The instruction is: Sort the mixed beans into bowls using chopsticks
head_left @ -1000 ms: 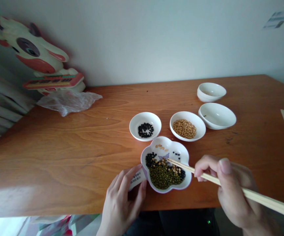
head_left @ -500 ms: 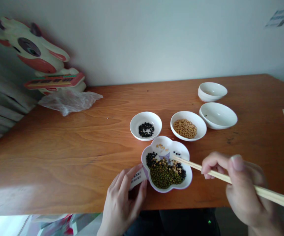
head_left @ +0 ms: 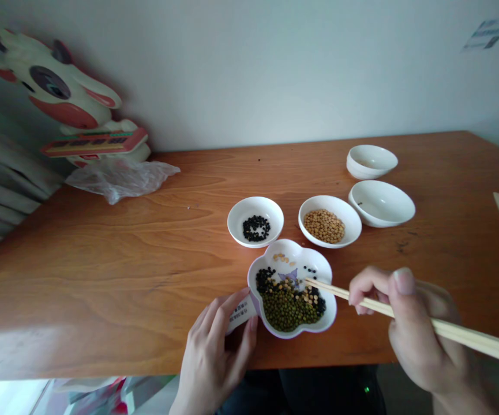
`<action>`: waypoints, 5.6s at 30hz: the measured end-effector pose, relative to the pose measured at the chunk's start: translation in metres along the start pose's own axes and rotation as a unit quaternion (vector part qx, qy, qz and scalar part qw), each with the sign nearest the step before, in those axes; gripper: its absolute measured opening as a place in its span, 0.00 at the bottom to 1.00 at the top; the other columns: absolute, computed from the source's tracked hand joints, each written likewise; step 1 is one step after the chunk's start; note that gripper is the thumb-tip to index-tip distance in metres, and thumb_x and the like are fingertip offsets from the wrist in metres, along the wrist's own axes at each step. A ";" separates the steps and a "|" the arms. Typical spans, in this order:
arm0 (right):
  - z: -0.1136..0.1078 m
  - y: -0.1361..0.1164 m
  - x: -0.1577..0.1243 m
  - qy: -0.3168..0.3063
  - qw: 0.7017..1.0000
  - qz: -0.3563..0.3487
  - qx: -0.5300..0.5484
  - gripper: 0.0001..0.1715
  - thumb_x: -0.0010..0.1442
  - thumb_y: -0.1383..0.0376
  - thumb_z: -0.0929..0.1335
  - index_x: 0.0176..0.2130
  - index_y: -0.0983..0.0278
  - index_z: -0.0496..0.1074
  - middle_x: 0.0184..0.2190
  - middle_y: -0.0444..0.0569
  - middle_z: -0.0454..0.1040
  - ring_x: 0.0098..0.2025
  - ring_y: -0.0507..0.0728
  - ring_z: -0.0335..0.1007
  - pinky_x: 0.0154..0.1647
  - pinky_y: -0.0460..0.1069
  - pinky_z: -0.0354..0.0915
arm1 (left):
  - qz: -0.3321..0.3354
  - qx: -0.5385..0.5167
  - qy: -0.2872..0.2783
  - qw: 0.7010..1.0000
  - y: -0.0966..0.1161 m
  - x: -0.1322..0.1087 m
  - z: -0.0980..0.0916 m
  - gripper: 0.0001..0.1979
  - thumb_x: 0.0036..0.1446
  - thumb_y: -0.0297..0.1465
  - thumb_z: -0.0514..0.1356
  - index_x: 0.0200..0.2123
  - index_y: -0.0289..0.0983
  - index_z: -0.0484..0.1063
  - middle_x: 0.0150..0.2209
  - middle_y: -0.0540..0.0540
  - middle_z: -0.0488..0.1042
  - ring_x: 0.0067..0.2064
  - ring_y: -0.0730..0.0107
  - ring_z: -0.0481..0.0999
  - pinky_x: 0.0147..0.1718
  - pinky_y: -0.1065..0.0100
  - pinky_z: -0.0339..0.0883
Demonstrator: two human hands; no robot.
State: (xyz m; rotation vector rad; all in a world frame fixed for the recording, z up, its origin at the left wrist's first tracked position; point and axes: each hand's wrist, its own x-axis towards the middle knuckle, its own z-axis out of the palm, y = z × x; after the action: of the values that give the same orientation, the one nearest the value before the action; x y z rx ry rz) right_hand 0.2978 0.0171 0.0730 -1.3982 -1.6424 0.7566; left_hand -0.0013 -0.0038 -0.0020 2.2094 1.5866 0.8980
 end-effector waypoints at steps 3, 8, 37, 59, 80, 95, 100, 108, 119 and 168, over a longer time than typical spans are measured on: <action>-0.004 0.001 -0.001 0.016 1.000 0.016 0.013 0.37 0.79 0.46 0.53 0.31 0.58 0.75 0.26 0.46 0.73 0.30 0.57 0.71 0.33 0.51 0.64 | 0.001 0.002 0.005 1.000 0.001 0.001 0.000 0.18 0.72 0.33 0.61 0.63 0.42 0.70 0.46 0.43 0.80 0.43 0.61 0.83 0.42 0.63 0.80; -0.011 -0.001 -0.007 0.024 0.999 0.046 0.008 0.41 0.78 0.43 0.50 0.29 0.57 0.75 0.24 0.47 0.72 0.29 0.58 0.70 0.31 0.52 0.63 | -0.003 0.007 0.002 1.000 0.001 0.001 0.001 0.19 0.72 0.33 0.61 0.63 0.42 0.69 0.46 0.43 0.80 0.43 0.61 0.83 0.42 0.62 0.81; 0.002 0.006 0.002 0.028 0.998 0.035 0.040 0.39 0.79 0.45 0.52 0.31 0.58 0.76 0.25 0.45 0.73 0.31 0.55 0.70 0.34 0.49 0.63 | 0.003 0.006 0.004 1.000 -0.004 -0.003 0.004 0.19 0.72 0.34 0.61 0.64 0.42 0.69 0.47 0.43 0.81 0.44 0.61 0.83 0.42 0.63 0.80; 0.001 0.012 -0.004 0.036 0.999 0.002 0.028 0.34 0.80 0.50 0.54 0.33 0.57 0.76 0.28 0.45 0.75 0.31 0.55 0.72 0.34 0.48 0.67 | -0.002 0.002 0.008 1.000 0.000 0.000 0.003 0.19 0.72 0.35 0.61 0.64 0.43 0.70 0.47 0.43 0.81 0.44 0.62 0.83 0.41 0.65 0.80; -0.014 0.007 -0.013 0.066 0.997 0.030 0.032 0.39 0.79 0.47 0.53 0.28 0.56 0.76 0.24 0.45 0.73 0.28 0.55 0.70 0.31 0.49 0.63 | 0.000 0.008 0.009 1.000 -0.001 0.000 0.002 0.19 0.72 0.35 0.61 0.63 0.42 0.70 0.46 0.43 0.81 0.42 0.61 0.83 0.40 0.64 0.80; -0.011 0.008 -0.010 0.060 0.996 0.070 0.017 0.41 0.78 0.44 0.51 0.28 0.57 0.75 0.23 0.46 0.71 0.28 0.57 0.68 0.32 0.53 0.60 | -0.004 0.010 0.006 1.000 0.000 -0.001 0.001 0.19 0.72 0.36 0.61 0.64 0.42 0.70 0.47 0.42 0.81 0.43 0.60 0.83 0.42 0.63 0.81; -0.006 0.005 -0.005 0.054 0.997 0.049 0.010 0.38 0.78 0.44 0.53 0.30 0.56 0.77 0.24 0.46 0.72 0.29 0.57 0.69 0.33 0.52 0.62 | 0.000 0.011 0.006 1.000 0.001 0.001 0.000 0.19 0.72 0.35 0.61 0.63 0.42 0.70 0.46 0.43 0.81 0.43 0.61 0.83 0.42 0.63 0.81; -0.008 0.008 -0.008 0.052 0.998 0.036 0.022 0.41 0.78 0.44 0.51 0.27 0.57 0.76 0.23 0.47 0.72 0.29 0.58 0.69 0.32 0.53 0.60 | -0.002 0.007 0.007 1.000 0.001 0.001 0.000 0.19 0.72 0.35 0.61 0.63 0.42 0.71 0.47 0.42 0.81 0.44 0.60 0.84 0.42 0.63 0.81; -0.003 0.006 -0.005 0.055 0.998 0.034 0.016 0.38 0.79 0.46 0.53 0.31 0.56 0.77 0.26 0.48 0.74 0.31 0.59 0.71 0.33 0.53 0.63 | 0.001 0.003 0.009 1.000 0.002 0.000 0.000 0.19 0.72 0.34 0.61 0.63 0.42 0.70 0.47 0.42 0.81 0.44 0.60 0.84 0.41 0.63 0.81; 0.047 0.048 0.001 0.050 0.991 -0.023 0.126 0.49 0.73 0.34 0.47 0.28 0.58 0.77 0.27 0.48 0.74 0.32 0.58 0.71 0.34 0.52 0.65 | 0.009 -0.013 -0.007 1.000 0.006 0.004 -0.002 0.19 0.72 0.31 0.61 0.63 0.42 0.68 0.45 0.44 0.81 0.43 0.63 0.83 0.44 0.64 0.79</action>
State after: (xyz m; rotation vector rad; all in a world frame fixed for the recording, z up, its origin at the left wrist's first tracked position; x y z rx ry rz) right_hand 0.2798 0.0311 0.0098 -1.1973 -1.4422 0.8230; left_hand 0.0028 -0.0021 0.0041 2.2103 1.5432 0.9012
